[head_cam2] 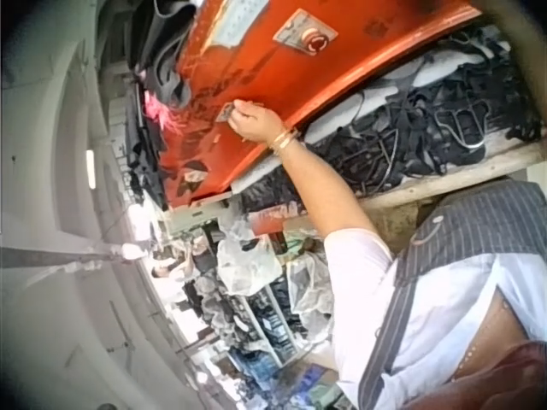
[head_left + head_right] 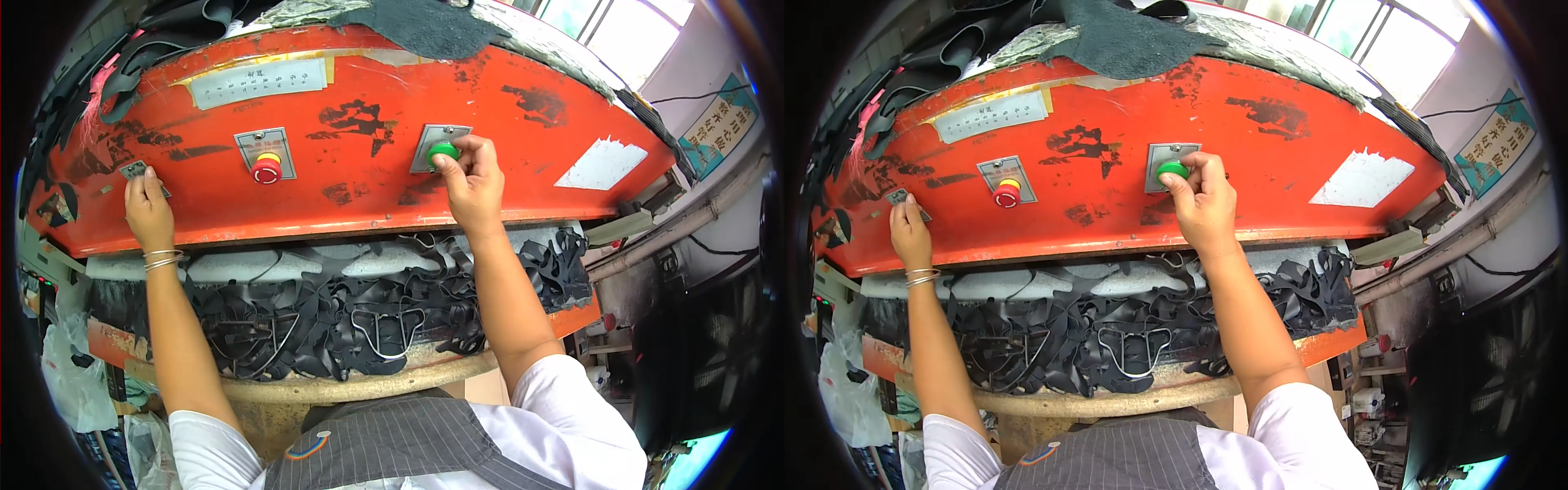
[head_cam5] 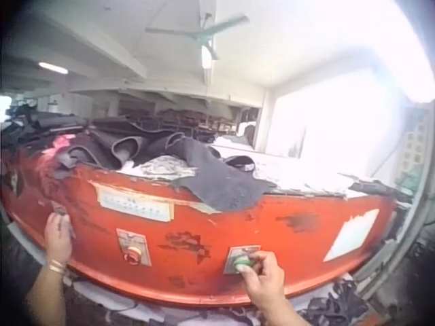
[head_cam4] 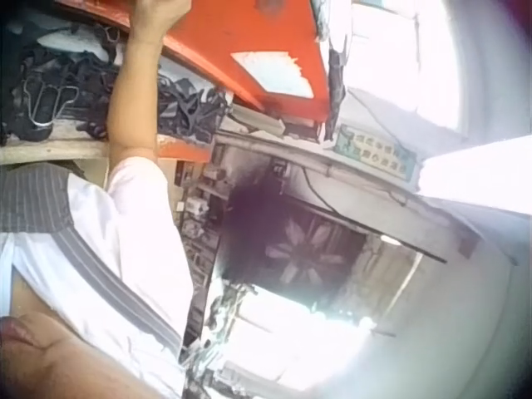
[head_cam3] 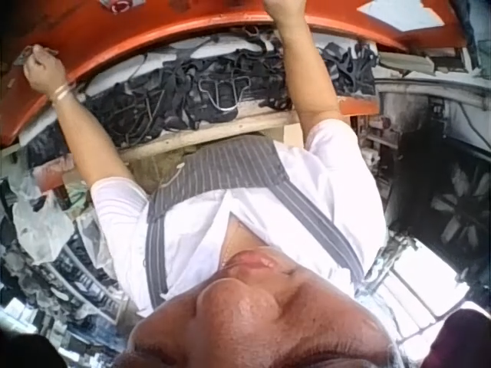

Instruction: Cutting shoe upper components from a leather hide using a hydraulic die cutting press and metal templates.

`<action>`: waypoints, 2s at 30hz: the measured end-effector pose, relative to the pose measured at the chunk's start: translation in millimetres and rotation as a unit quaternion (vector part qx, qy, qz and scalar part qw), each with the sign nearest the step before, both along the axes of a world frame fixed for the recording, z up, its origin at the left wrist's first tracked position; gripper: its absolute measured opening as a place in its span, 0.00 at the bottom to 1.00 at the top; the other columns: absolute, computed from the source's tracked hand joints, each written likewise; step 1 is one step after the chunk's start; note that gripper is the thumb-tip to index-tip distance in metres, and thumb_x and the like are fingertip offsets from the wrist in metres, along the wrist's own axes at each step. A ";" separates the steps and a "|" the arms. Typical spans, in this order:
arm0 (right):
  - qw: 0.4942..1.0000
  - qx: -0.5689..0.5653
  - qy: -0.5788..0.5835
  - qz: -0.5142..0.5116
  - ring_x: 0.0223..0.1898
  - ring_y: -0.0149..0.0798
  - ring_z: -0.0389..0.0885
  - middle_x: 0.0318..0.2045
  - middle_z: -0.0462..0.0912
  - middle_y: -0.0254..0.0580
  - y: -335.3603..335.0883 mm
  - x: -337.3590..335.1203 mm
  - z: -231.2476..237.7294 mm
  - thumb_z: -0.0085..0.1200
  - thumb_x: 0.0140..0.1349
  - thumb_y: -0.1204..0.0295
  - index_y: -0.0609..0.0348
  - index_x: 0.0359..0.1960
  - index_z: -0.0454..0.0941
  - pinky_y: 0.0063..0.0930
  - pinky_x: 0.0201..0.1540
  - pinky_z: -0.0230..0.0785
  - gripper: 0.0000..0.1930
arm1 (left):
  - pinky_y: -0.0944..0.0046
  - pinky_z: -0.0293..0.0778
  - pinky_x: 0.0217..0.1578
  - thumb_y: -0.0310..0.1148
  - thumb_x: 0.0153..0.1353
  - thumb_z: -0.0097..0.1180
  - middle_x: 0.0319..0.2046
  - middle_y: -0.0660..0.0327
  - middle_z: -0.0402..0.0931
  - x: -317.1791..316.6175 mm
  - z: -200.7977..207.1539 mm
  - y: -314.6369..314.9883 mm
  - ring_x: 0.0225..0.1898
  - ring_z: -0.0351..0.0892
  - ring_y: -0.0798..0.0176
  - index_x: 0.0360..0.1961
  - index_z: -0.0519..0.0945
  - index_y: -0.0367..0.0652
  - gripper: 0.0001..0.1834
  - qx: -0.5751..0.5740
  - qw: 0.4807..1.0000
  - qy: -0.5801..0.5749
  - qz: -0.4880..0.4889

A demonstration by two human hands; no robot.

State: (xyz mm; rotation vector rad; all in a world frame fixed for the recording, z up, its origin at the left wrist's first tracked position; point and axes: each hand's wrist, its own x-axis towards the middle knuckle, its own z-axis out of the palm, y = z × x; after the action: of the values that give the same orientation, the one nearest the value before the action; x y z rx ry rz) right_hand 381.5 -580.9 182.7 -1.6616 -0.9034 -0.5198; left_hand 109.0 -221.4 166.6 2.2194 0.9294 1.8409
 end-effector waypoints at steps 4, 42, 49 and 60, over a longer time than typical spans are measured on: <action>0.993 0.008 0.100 0.056 0.22 0.23 0.67 0.19 0.71 0.30 -32.7 -13.5 -28.2 0.65 0.56 0.72 0.62 0.45 0.72 0.20 0.27 0.64 0.18 | 0.64 0.63 0.30 0.41 0.71 0.47 0.21 0.61 0.66 -48.2 -11.4 -37.5 0.25 0.64 0.66 0.24 0.70 0.37 0.20 -0.150 0.977 0.073 -0.135; 0.912 0.043 0.297 -0.281 0.35 0.32 0.76 0.36 0.80 0.38 6.4 -23.1 -168.2 0.62 0.58 0.66 0.67 0.45 0.76 0.27 0.42 0.70 0.19 | 0.54 0.69 0.42 0.34 0.50 0.65 0.32 0.60 0.79 -164.0 -99.4 -90.8 0.38 0.75 0.52 0.31 0.82 0.42 0.09 -0.194 0.901 0.277 -0.272; 0.958 -0.264 0.099 0.047 0.42 0.58 0.77 0.37 0.77 0.54 167.9 -128.7 -136.1 0.65 0.50 0.65 0.61 0.47 0.76 0.42 0.46 0.71 0.23 | 0.55 0.71 0.39 0.34 0.55 0.61 0.30 0.57 0.80 -50.4 -95.5 -52.9 0.36 0.78 0.51 0.30 0.82 0.42 0.07 -0.189 0.845 0.235 -0.442; 0.949 -0.309 0.048 0.047 0.39 0.58 0.75 0.35 0.74 0.54 203.1 -128.2 -168.7 0.63 0.50 0.67 0.64 0.46 0.76 0.44 0.44 0.71 0.22 | 0.58 0.74 0.39 0.31 0.52 0.64 0.29 0.58 0.80 -51.3 -136.2 -72.5 0.36 0.78 0.54 0.29 0.83 0.41 0.06 -0.217 0.803 0.256 -0.492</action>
State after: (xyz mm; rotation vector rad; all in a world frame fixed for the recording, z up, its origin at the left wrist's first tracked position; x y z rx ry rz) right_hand 253.3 -377.8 14.0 -2.1669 -1.1390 -0.0813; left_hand 57.7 -293.9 30.4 2.2061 0.0806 0.5151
